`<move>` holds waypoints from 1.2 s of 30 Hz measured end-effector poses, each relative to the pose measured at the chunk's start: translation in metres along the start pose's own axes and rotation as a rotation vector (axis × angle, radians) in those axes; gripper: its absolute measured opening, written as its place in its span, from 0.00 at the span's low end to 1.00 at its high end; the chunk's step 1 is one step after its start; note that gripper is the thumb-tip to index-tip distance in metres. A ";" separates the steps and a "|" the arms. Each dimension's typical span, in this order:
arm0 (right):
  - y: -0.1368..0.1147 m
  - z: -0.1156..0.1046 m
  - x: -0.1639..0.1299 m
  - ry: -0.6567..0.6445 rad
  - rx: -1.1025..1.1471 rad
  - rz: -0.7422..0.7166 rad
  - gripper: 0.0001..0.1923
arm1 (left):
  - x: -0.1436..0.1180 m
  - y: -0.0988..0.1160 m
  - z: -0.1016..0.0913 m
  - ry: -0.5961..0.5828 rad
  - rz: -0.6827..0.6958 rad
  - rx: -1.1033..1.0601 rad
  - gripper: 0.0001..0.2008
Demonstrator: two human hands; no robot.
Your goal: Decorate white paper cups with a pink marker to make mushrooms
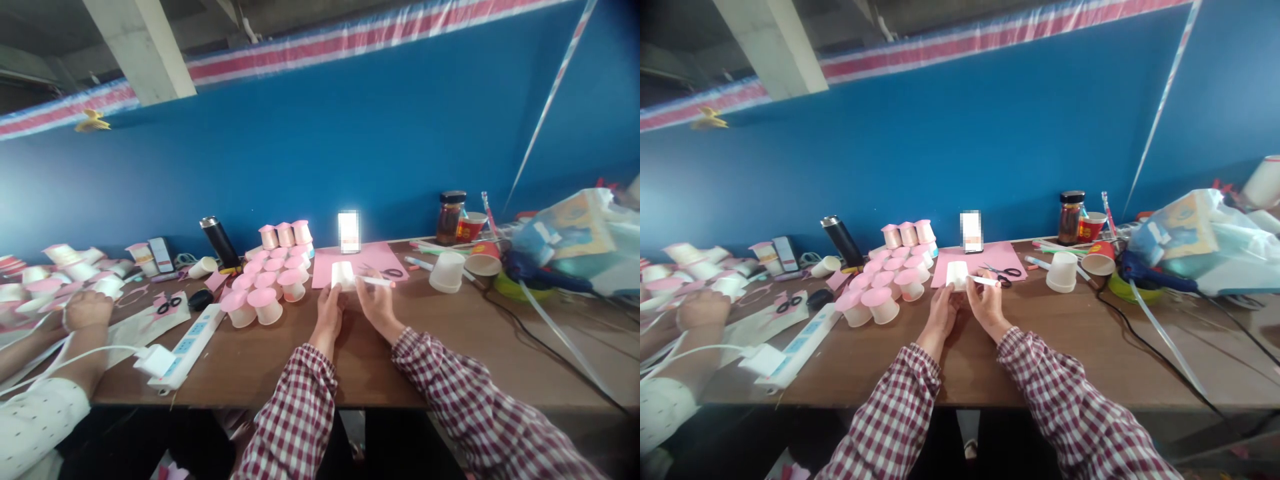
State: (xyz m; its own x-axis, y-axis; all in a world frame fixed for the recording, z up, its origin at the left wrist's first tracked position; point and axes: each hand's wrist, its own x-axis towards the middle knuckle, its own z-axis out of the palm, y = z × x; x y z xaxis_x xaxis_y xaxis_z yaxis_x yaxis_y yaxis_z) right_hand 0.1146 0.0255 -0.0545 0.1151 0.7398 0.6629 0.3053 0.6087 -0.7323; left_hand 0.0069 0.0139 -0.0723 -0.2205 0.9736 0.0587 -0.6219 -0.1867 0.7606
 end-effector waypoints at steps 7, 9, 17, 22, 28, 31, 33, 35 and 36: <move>-0.001 0.000 -0.001 -0.020 0.006 0.001 0.09 | 0.000 0.000 0.000 -0.013 -0.002 0.001 0.14; -0.001 0.000 -0.001 -0.024 0.009 0.003 0.09 | -0.001 0.000 0.000 -0.003 -0.007 -0.007 0.14; 0.000 0.001 -0.001 -0.009 0.007 0.012 0.08 | -0.001 0.002 0.001 -0.011 -0.005 -0.018 0.14; 0.001 0.001 0.000 0.008 -0.009 0.019 0.08 | -0.001 0.002 0.000 -0.016 -0.025 -0.028 0.15; 0.000 0.001 0.000 0.004 -0.019 0.022 0.08 | -0.001 0.002 0.000 -0.041 -0.014 -0.011 0.15; -0.001 0.001 -0.001 -0.004 -0.013 0.022 0.09 | -0.001 0.001 -0.001 -0.026 -0.021 -0.026 0.16; -0.002 0.000 -0.001 -0.008 -0.009 0.026 0.09 | 0.000 0.001 -0.001 -0.022 -0.022 -0.025 0.15; -0.002 0.000 -0.001 -0.012 -0.004 0.030 0.09 | 0.000 0.001 -0.001 -0.019 -0.018 -0.019 0.14; -0.002 0.000 -0.001 -0.014 -0.001 0.031 0.09 | 0.000 0.001 -0.001 -0.015 -0.017 -0.017 0.14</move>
State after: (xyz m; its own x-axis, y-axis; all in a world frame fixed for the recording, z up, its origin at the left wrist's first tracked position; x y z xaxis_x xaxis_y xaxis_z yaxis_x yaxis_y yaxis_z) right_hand 0.1139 0.0235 -0.0535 0.1118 0.7622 0.6376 0.3024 0.5851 -0.7524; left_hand 0.0061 0.0137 -0.0723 -0.1982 0.9786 0.0557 -0.6384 -0.1720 0.7503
